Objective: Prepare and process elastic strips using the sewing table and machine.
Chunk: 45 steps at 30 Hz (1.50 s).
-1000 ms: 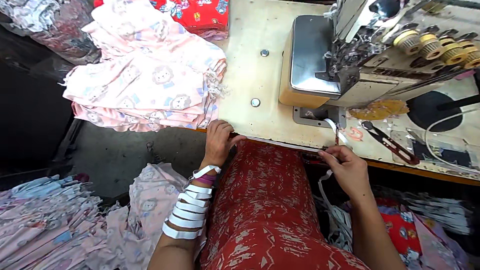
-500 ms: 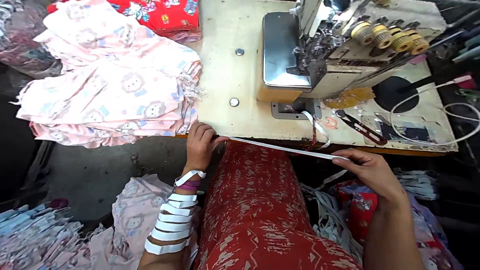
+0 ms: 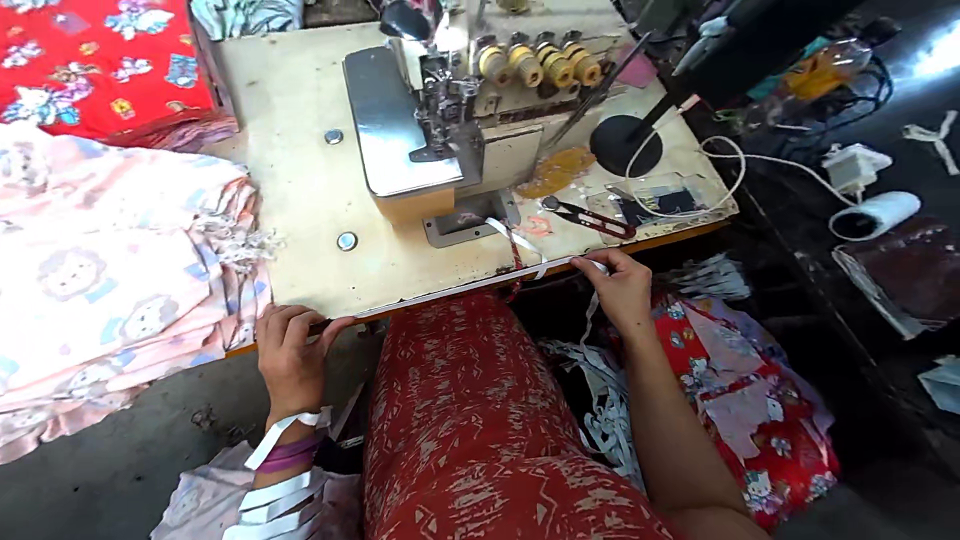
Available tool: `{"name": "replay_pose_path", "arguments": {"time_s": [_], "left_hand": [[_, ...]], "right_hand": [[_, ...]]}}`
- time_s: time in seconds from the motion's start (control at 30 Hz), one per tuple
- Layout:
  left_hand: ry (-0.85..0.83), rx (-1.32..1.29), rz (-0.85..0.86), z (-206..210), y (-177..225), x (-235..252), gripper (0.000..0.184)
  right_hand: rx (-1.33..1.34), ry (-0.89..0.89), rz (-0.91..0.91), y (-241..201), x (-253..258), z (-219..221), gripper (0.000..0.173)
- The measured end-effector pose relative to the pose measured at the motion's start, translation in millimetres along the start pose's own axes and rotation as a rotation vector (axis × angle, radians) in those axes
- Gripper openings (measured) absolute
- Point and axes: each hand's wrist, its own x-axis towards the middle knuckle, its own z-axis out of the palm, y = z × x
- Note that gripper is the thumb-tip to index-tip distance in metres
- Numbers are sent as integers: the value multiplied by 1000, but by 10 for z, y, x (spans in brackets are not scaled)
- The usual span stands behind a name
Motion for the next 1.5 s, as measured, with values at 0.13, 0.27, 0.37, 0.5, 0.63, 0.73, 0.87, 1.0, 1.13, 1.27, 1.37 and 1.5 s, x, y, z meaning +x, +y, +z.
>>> {"name": "replay_pose_path", "arguments": {"time_s": [0.13,0.27,0.37,0.5,0.63,0.73,0.87,1.0,1.13,1.27,1.37,1.5], "left_hand": [[-21,-23,-2,-11,30,28,43],[-77,-112,-46,-33,43,55,37],[-108,-147,-48,-50,88,56,29],[-228,-26,-27,-176,322,148,24],[-639,-346,-316,-480,596,399,27],[-675,-912,-386,-524,767,534,23],[-811,-1238,-133,-484,1090,782,30],[-779,-1134,-117,-517,1419,994,22],[-729,-989,-123,-637,1501,1080,15],[-740,-876,-66,-720,1480,1107,16],[-762,-830,-48,-756,1471,1145,16],[-654,-801,-3,-680,1431,1174,12]], "right_hand": [[15,28,0,42,-11,27,19],[75,38,46,35,-11,53,18],[66,39,56,2,-10,83,17],[57,24,30,-78,-37,22,17],[261,-125,138,-445,68,-240,20],[380,-281,78,-750,149,-362,12],[507,-581,-110,-1193,162,-305,14],[510,-812,-288,-1551,121,-252,13],[468,-892,-400,-1722,91,-234,10],[476,-917,-443,-1780,84,-215,10],[475,-933,-454,-1808,77,-211,9],[482,-953,-464,-1808,97,-198,9]]}}
